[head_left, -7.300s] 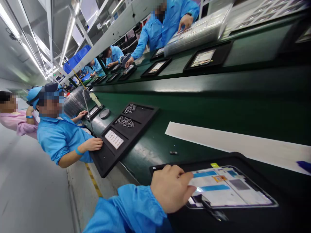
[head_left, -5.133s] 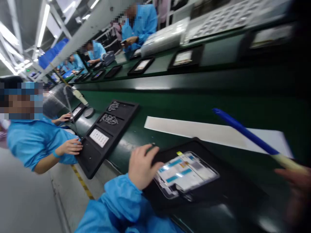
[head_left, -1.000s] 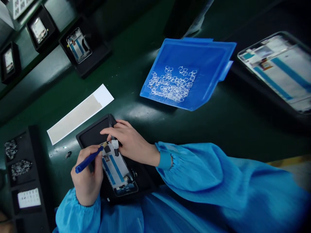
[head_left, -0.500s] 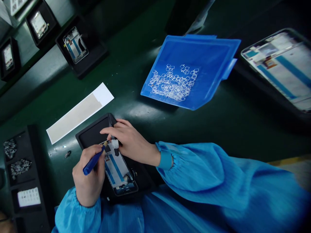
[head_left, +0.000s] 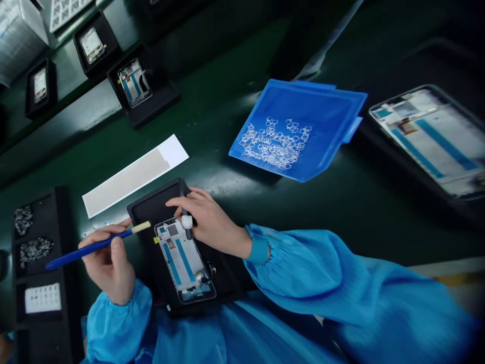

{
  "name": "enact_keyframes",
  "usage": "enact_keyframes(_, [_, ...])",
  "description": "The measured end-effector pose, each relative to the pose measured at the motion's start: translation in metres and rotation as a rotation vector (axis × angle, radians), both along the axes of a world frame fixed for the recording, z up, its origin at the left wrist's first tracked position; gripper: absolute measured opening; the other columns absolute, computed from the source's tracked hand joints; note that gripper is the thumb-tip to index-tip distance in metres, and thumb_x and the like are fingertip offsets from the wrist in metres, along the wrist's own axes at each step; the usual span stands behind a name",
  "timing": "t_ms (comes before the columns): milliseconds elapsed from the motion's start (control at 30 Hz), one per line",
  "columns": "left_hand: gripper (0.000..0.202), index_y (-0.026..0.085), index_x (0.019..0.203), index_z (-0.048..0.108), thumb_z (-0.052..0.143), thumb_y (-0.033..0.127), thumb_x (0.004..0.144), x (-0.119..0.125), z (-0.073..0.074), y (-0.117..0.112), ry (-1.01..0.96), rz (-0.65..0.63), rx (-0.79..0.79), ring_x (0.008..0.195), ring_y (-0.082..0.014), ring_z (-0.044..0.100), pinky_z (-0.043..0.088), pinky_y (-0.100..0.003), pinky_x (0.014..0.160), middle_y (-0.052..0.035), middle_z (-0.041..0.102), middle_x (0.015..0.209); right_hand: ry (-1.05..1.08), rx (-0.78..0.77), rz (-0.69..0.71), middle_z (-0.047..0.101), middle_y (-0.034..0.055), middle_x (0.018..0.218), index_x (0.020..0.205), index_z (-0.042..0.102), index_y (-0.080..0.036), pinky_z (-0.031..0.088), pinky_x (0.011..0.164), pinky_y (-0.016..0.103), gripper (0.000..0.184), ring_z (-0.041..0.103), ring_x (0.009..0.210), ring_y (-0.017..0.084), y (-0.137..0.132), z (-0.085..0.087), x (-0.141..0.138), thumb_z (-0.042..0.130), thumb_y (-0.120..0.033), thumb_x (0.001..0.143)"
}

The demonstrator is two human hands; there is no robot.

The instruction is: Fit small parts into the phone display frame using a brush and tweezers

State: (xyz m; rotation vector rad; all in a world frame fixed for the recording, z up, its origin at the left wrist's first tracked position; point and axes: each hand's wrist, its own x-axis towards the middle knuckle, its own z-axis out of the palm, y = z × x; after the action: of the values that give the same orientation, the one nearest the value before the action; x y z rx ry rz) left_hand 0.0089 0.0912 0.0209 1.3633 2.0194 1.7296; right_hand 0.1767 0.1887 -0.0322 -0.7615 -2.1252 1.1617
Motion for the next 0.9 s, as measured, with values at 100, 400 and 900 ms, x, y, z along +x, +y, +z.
enact_keyframes(100, [0.021, 0.022, 0.093, 0.046, 0.065, 0.03, 0.088, 0.001, 0.002, -0.004, -0.033, -0.032, 0.014, 0.076, -0.0179, 0.07, 0.061, -0.044, 0.08, 0.0021, 0.06, 0.085, -0.015, -0.011, 0.001, 0.066, -0.0002, 0.089, 0.122, 0.055, -0.022, 0.032, 0.111, 0.05, 0.054, 0.062, 0.093, 0.019, -0.001, 0.0, 0.0, 0.051, 0.006, 0.076])
enact_keyframes(400, [0.022, 0.019, 0.097, 0.053, 0.066, 0.035, 0.089, -0.004, -0.016, -0.008, -0.23, -0.024, -0.198, 0.077, -0.016, 0.071, 0.062, -0.03, 0.071, -0.0028, 0.069, 0.088, -0.011, 0.0, -0.004, 0.067, 0.0006, 0.089, 0.12, 0.055, -0.02, 0.033, 0.11, 0.048, 0.052, 0.062, 0.092, 0.019, 0.0, -0.001, -0.001, 0.052, 0.006, 0.075])
enact_keyframes(900, [0.019, 0.019, 0.1, 0.058, 0.068, 0.012, 0.085, 0.009, -0.01, -0.006, 0.307, -0.242, -0.295, 0.092, -0.0175, 0.069, 0.058, -0.032, 0.081, -0.0023, 0.068, 0.095, -0.049, 0.006, 0.013, 0.066, 0.0013, 0.087, 0.121, 0.055, -0.019, 0.033, 0.109, 0.046, 0.053, 0.061, 0.094, 0.02, 0.002, 0.0, 0.002, 0.048, 0.008, 0.075])
